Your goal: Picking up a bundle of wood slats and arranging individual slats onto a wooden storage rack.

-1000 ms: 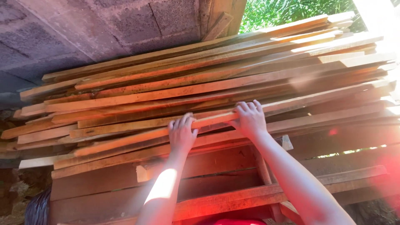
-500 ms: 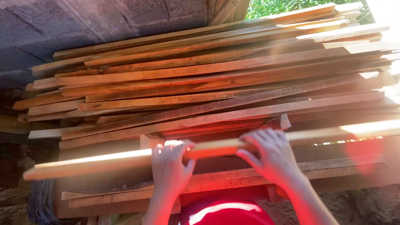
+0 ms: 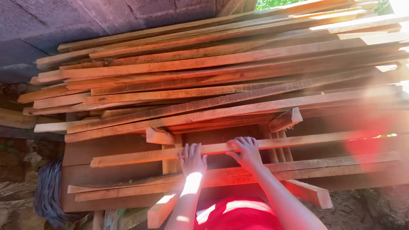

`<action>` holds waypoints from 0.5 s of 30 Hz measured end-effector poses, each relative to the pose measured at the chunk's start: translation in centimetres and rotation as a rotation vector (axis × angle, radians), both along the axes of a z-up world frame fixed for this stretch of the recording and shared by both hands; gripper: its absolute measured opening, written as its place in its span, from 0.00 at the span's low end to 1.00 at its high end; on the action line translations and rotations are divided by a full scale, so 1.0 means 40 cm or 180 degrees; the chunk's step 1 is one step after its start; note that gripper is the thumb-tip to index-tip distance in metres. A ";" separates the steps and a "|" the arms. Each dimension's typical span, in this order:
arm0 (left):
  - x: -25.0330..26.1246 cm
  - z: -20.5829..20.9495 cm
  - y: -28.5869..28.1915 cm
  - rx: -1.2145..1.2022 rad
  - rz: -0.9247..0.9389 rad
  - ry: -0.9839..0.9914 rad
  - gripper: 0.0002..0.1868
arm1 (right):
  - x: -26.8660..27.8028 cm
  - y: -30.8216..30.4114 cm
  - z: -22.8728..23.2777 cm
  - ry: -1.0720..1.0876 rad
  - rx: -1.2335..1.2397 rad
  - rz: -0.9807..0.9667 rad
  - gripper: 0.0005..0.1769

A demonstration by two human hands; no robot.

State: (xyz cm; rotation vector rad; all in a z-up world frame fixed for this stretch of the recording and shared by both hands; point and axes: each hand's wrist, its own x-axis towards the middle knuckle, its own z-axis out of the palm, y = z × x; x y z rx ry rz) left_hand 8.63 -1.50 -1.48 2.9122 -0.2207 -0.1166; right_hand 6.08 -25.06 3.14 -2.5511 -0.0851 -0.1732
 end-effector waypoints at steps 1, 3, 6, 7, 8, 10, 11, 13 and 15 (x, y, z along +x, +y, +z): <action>0.016 0.013 -0.005 -0.0003 0.0021 0.0007 0.32 | 0.023 0.002 -0.003 0.0007 -0.0003 0.0021 0.22; 0.040 0.037 -0.017 0.0005 0.0247 0.0202 0.31 | 0.059 0.005 -0.012 -0.0073 -0.0027 0.0039 0.21; 0.052 0.041 -0.008 0.0023 0.0404 0.0218 0.29 | 0.083 0.022 -0.040 -0.0010 0.0020 0.0087 0.22; 0.051 0.029 -0.003 0.0014 0.0404 0.0223 0.29 | 0.089 0.027 -0.047 -0.0006 0.0011 0.0087 0.22; 0.050 0.018 0.002 0.0024 0.0431 0.0215 0.29 | 0.094 0.032 -0.054 0.0072 0.0039 0.0107 0.22; 0.047 -0.018 0.021 0.0048 0.0465 0.0213 0.29 | 0.103 0.053 -0.070 0.0156 0.0081 0.0134 0.23; 0.039 -0.044 0.028 0.0074 0.0583 0.0154 0.29 | 0.102 0.061 -0.078 0.0167 0.0072 0.0135 0.23; 0.016 -0.048 0.033 0.0108 0.0747 0.0098 0.30 | 0.095 0.069 -0.105 0.0182 0.0068 0.0181 0.23; -0.001 -0.001 0.030 -0.0090 0.0152 0.0083 0.35 | 0.097 0.071 -0.138 0.0111 0.0000 0.0177 0.25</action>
